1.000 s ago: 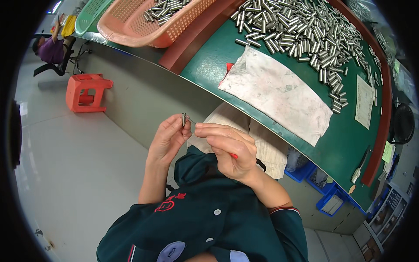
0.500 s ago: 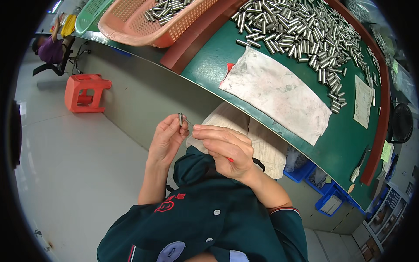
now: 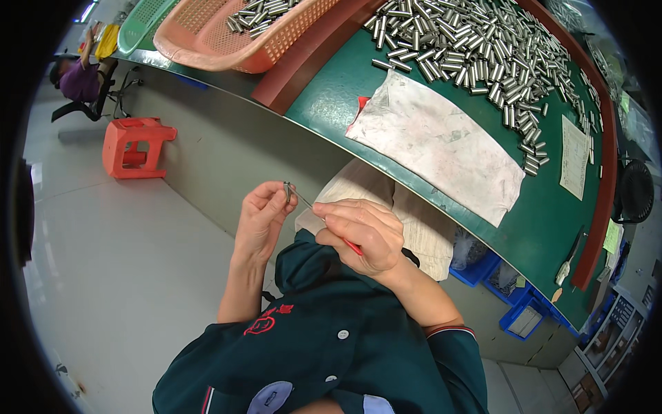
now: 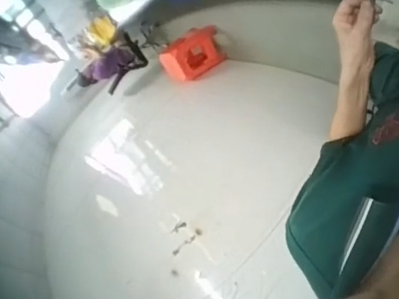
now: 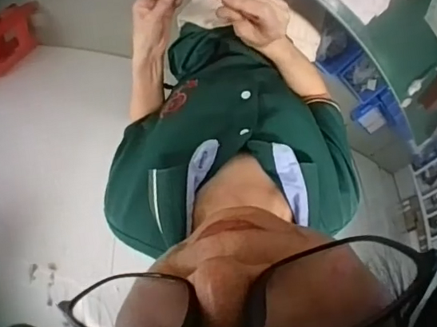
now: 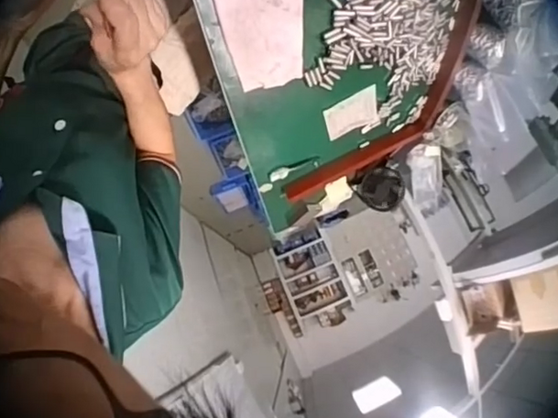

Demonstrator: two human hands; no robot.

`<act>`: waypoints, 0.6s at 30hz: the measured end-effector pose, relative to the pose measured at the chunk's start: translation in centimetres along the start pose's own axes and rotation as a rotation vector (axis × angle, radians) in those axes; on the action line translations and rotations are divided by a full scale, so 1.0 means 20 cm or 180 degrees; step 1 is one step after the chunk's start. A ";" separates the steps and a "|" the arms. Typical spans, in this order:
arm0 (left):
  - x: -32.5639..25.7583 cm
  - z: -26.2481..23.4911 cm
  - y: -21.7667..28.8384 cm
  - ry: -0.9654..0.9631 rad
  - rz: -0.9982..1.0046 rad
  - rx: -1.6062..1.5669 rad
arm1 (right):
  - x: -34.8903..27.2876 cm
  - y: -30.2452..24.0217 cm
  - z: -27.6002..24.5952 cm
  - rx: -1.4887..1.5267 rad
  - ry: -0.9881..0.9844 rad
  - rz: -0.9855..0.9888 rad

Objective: Manually inspect and clean the interior of small metal cylindrical parts using a thin probe tool.

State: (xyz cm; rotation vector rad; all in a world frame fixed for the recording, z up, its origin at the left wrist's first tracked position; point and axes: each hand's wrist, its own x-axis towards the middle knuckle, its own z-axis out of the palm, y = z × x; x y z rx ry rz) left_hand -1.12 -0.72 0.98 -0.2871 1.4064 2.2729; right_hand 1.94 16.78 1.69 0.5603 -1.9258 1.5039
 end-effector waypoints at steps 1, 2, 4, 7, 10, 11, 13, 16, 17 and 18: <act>0.00 0.00 -0.01 0.0008 0.0003 -0.0021 | 0.01 -0.01 0.01 0.0003 0.0001 0.0002; 0.00 -0.01 -0.01 0.0011 0.0001 -0.0019 | 0.02 -0.01 0.01 -0.0025 -0.0024 0.0060; 0.02 -0.02 0.00 -0.0128 -0.0049 -0.0287 | 0.03 -0.02 0.02 -0.0056 -0.0051 0.0123; 0.02 0.00 0.02 -0.0190 -0.0309 -0.0234 | 0.03 -0.02 0.02 0.0088 -0.0134 0.0287; 0.03 -0.02 -0.01 -0.0345 -0.0192 -0.0497 | 0.01 0.00 0.02 0.0211 -0.0086 0.0279; 0.03 -0.02 -0.01 -0.0343 -0.0196 -0.0497 | 0.01 -0.01 0.01 0.0115 -0.0094 0.0164; 0.03 -0.01 -0.02 -0.0441 -0.0421 -0.0881 | 0.01 -0.01 0.00 0.0029 -0.0079 -0.0080; 0.05 -0.05 -0.02 -0.0756 -0.0790 -0.1426 | 0.00 -0.02 -0.01 0.0060 -0.0047 -0.0162; 0.05 -0.06 -0.02 -0.0750 -0.0788 -0.1427 | 0.00 -0.02 -0.01 0.0065 -0.0050 -0.0162; 0.06 -0.08 -0.02 -0.0525 -0.0832 -0.1595 | -0.01 -0.02 -0.02 0.0157 0.0104 -0.0186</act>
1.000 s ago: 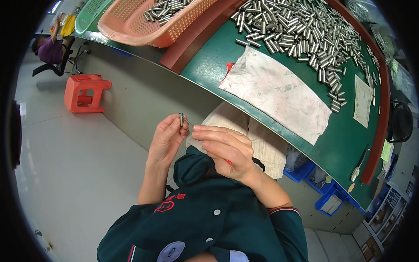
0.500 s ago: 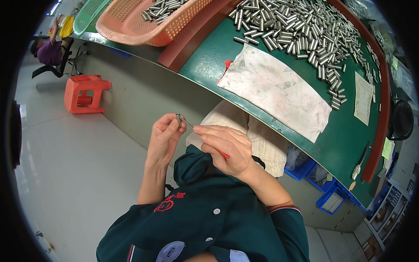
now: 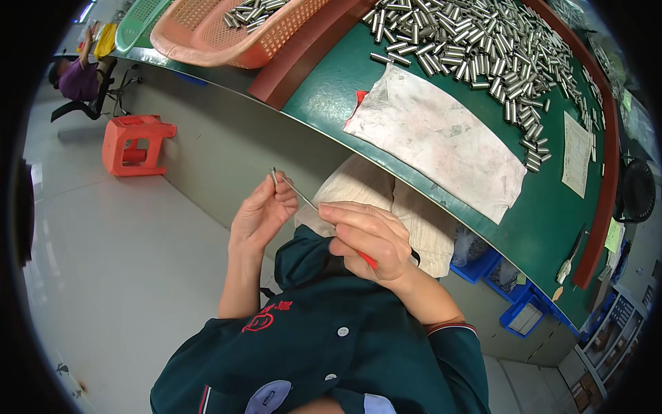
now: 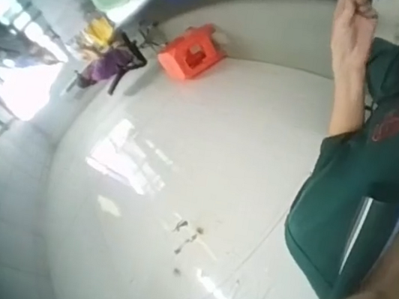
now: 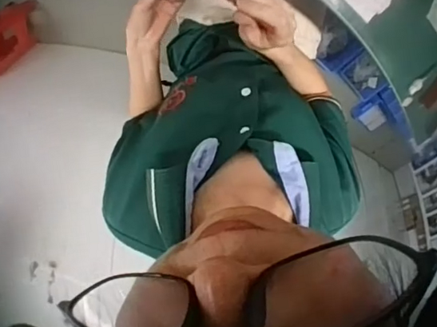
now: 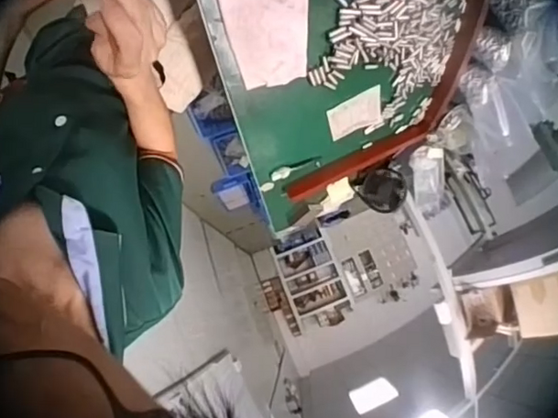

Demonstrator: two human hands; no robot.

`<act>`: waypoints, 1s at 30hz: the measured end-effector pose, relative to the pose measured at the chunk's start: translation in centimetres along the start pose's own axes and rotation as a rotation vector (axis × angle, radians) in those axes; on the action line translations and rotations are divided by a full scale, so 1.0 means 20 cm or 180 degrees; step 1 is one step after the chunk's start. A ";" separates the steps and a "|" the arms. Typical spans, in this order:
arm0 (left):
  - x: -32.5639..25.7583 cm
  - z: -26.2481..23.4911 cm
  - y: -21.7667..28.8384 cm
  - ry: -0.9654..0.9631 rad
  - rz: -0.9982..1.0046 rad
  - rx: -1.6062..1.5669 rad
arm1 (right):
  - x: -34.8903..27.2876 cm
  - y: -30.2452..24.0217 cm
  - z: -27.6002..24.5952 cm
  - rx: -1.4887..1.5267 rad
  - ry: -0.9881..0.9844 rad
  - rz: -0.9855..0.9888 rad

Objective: Manually inspect and clean the interior of small metal cylindrical parts using a thin probe tool.

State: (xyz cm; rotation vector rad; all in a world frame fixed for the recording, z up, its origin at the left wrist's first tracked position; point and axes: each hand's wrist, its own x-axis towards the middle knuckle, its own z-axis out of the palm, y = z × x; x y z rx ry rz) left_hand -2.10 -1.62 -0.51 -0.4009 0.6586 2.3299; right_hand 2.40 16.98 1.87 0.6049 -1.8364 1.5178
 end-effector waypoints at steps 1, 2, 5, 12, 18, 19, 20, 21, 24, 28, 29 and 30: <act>0.00 -0.01 0.01 0.0201 0.0024 -0.0194 | 0.00 0.00 0.00 0.0087 0.0156 -0.0027; 0.00 -0.02 0.01 0.0223 0.0084 -0.0202 | 0.00 0.01 0.00 0.0084 0.0157 -0.0023; -0.01 -0.01 0.01 0.0279 0.0062 -0.0214 | 0.01 0.02 0.02 0.0186 0.0044 0.0010; -0.01 0.00 -0.01 0.0182 0.0009 -0.0230 | 0.00 0.02 0.04 0.0153 -0.0335 0.0301; -0.02 0.01 -0.02 -0.0012 0.0080 0.0196 | 0.01 0.03 0.06 0.0123 -0.0342 0.0281; -0.02 0.01 -0.02 0.0039 0.0107 0.0379 | 0.01 0.03 0.06 0.0079 -0.0330 0.0273; -0.02 0.02 -0.02 0.0087 0.0134 0.0564 | 0.01 0.03 0.06 0.0071 -0.0329 0.0271; -0.02 0.03 -0.02 0.0072 0.0132 0.0566 | 0.01 0.03 0.06 0.0054 -0.0311 0.0298; -0.03 0.05 -0.02 0.0262 0.0349 0.1217 | 0.01 0.03 0.06 0.0059 -0.0173 0.0236; -0.03 0.04 -0.03 0.0185 0.0245 0.0842 | -0.01 0.04 0.04 0.0019 -0.0077 0.0171; -0.03 0.02 -0.03 0.0136 0.0215 0.0612 | 0.00 0.03 0.03 0.0005 -0.0074 0.0165; -0.03 0.02 -0.03 0.0141 0.0211 0.0611 | 0.01 0.01 0.03 -0.0146 -0.0258 0.0137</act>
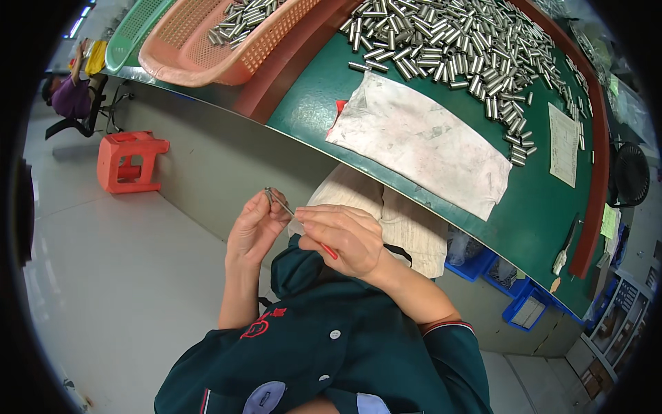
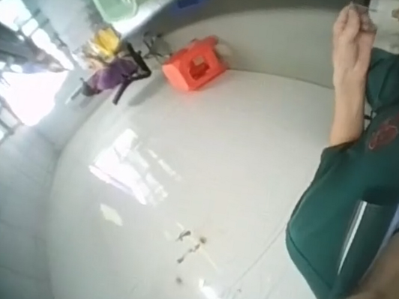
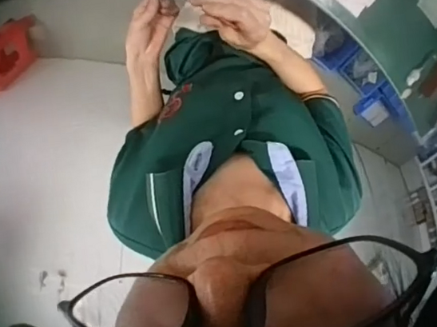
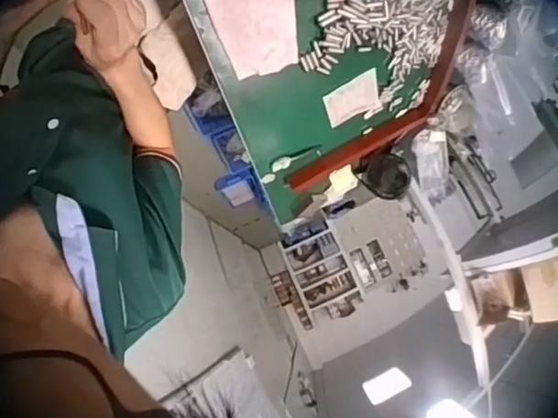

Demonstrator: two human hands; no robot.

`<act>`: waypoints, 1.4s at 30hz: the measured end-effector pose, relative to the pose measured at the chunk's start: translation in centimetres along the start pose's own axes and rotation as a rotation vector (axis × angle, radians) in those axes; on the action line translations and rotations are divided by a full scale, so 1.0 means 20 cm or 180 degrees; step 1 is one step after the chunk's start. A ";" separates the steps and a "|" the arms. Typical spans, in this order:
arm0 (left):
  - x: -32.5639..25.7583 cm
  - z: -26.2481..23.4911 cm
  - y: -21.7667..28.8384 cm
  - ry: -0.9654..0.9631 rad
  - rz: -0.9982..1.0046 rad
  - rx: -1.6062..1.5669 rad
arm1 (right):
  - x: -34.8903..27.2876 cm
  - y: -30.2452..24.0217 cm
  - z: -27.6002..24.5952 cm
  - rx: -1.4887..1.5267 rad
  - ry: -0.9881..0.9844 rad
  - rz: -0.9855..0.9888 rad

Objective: Manually inspect and clean the interior of small metal cylindrical parts using a thin probe tool.

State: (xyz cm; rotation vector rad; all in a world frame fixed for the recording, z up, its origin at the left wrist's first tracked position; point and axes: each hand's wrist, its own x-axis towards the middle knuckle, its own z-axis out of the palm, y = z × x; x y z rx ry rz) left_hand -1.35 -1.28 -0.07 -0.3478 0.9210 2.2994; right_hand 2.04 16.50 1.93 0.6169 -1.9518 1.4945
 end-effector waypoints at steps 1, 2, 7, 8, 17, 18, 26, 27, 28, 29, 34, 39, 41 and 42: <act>0.00 0.00 0.00 -0.0119 -0.0070 -0.0199 | 0.01 -0.02 0.00 -0.0151 -0.0182 -0.0024; 0.01 -0.01 0.01 -0.0234 -0.0138 -0.0398 | 0.01 -0.03 0.00 -0.0162 -0.0206 -0.0085; 0.03 -0.04 0.05 -0.0152 -0.0145 -0.0690 | 0.01 -0.07 -0.04 0.0274 -0.0103 0.0171; 0.03 -0.04 0.06 0.0101 -0.0067 -0.0792 | 0.01 -0.08 -0.05 0.0402 -0.0046 0.0177; 0.02 0.05 -0.02 0.0762 0.0835 0.0748 | 0.02 -0.03 0.00 -0.0008 -0.0032 -0.0165; 0.02 0.05 -0.02 0.0764 0.0834 0.0747 | 0.03 -0.03 0.00 -0.0024 -0.0032 -0.0182; 0.01 0.05 -0.02 0.0748 0.0830 0.0749 | 0.02 -0.02 0.01 0.0010 -0.0006 -0.0152; 0.01 0.06 -0.02 0.0747 0.0829 0.0747 | 0.03 -0.03 0.01 -0.0006 -0.0023 -0.0150; 0.01 0.06 -0.02 0.0770 0.0846 0.0774 | 0.02 -0.02 0.01 -0.0007 -0.0024 -0.0149; 0.01 0.06 -0.03 0.0792 0.0864 0.0801 | 0.02 -0.02 0.01 -0.0017 -0.0028 -0.0176; 0.01 0.07 -0.05 0.0847 0.1064 0.1003 | 0.01 -0.02 0.03 -0.0120 -0.0112 -0.0257; 0.01 0.08 -0.07 0.0852 0.1146 0.0981 | 0.01 -0.03 0.03 -0.0136 -0.0122 -0.0299; 0.01 0.08 -0.08 0.1034 0.1240 0.0997 | 0.00 -0.03 0.03 -0.0199 -0.0245 -0.0290; 0.01 0.08 -0.08 0.1036 0.1241 0.0998 | 0.00 -0.04 0.03 -0.0263 -0.0370 -0.0284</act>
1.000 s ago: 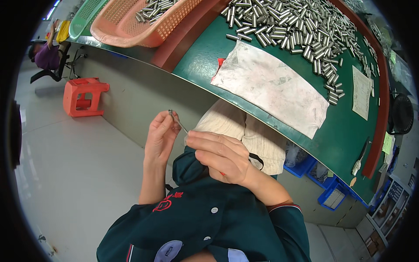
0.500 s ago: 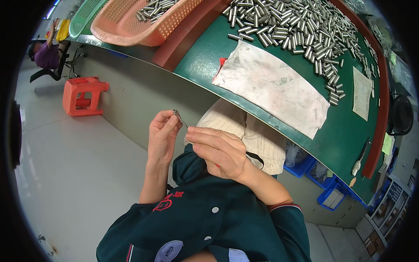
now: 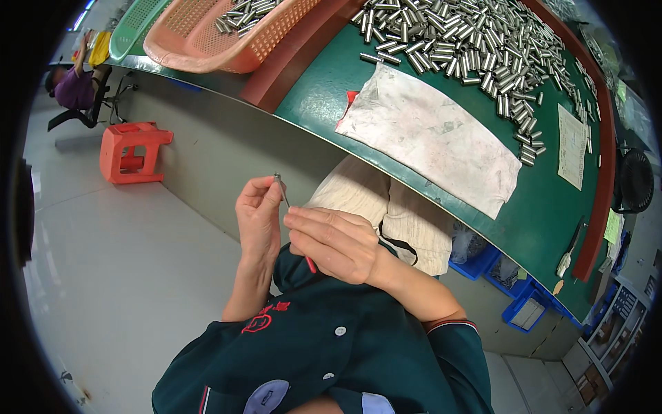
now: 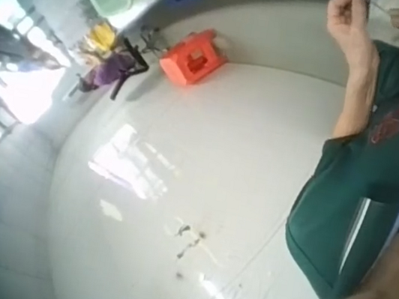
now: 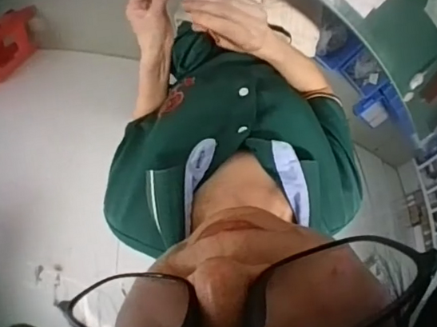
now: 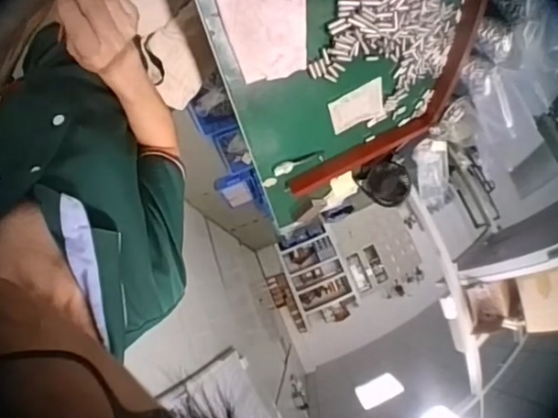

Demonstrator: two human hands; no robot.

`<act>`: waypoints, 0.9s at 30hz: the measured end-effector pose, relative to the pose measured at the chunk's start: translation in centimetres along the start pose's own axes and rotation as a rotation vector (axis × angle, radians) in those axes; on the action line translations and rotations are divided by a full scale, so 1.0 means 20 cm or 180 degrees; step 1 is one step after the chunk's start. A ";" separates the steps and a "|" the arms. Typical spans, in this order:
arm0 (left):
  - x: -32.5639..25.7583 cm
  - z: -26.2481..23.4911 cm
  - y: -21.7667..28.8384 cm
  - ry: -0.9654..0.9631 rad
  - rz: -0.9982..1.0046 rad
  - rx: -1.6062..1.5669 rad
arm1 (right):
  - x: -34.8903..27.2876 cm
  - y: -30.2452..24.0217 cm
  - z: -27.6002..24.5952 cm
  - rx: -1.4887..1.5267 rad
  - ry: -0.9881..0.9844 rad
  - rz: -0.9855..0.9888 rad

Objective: Manually inspect and clean the interior of small metal cylindrical parts using a thin probe tool.

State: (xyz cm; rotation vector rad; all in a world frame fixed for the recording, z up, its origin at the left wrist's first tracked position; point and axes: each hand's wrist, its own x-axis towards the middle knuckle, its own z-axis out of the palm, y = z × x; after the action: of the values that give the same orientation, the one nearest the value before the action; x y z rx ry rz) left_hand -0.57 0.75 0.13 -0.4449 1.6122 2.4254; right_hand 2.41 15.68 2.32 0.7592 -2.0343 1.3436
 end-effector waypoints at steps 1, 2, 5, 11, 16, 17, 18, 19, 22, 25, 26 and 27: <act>0.01 0.00 0.00 0.0162 0.0134 0.0068 | 0.00 0.00 0.00 0.0003 0.0001 -0.0001; 0.01 0.00 0.00 0.0323 0.0269 0.0135 | -0.01 -0.01 0.00 0.0071 -0.0131 0.0041; 0.06 -0.03 0.00 0.0424 0.0280 -0.0142 | 0.00 -0.03 0.00 0.0241 -0.0191 0.0069; 0.03 -0.03 0.00 -0.0009 0.0246 -0.0144 | -0.01 0.04 -0.03 0.0456 0.0258 0.0201; 0.01 -0.03 0.00 -0.0156 0.0133 0.0002 | -0.04 0.06 -0.02 0.0807 0.0609 0.0319; 0.00 -0.03 0.00 -0.0230 0.0154 0.0084 | -0.05 0.06 -0.01 0.1089 0.0902 0.0407; 0.00 -0.03 -0.01 -0.0301 0.0174 0.0165 | -0.05 0.07 -0.01 0.1089 0.0903 0.0409; 0.00 -0.03 -0.01 -0.0300 0.0172 0.0166 | -0.05 0.07 0.00 0.1157 0.0974 0.0497; -0.01 -0.04 0.00 -0.0371 0.0144 0.0311 | -0.05 0.07 0.00 0.1317 0.1057 0.0681; -0.02 -0.04 0.00 -0.0380 0.0069 0.0318 | -0.07 0.07 0.00 0.1494 0.1113 0.0853; -0.02 -0.04 0.01 -0.0403 0.0067 0.0322 | -0.06 0.07 0.00 0.1458 0.1102 0.0909; -0.02 -0.04 0.01 -0.0424 0.0067 0.0327 | -0.06 0.07 0.01 0.1423 0.1090 0.0964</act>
State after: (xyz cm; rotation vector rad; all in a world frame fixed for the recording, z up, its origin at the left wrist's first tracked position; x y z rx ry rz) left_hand -0.06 -0.04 0.13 -0.2453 1.6823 2.3194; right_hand 2.22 16.22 0.52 0.3662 -1.6383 1.9894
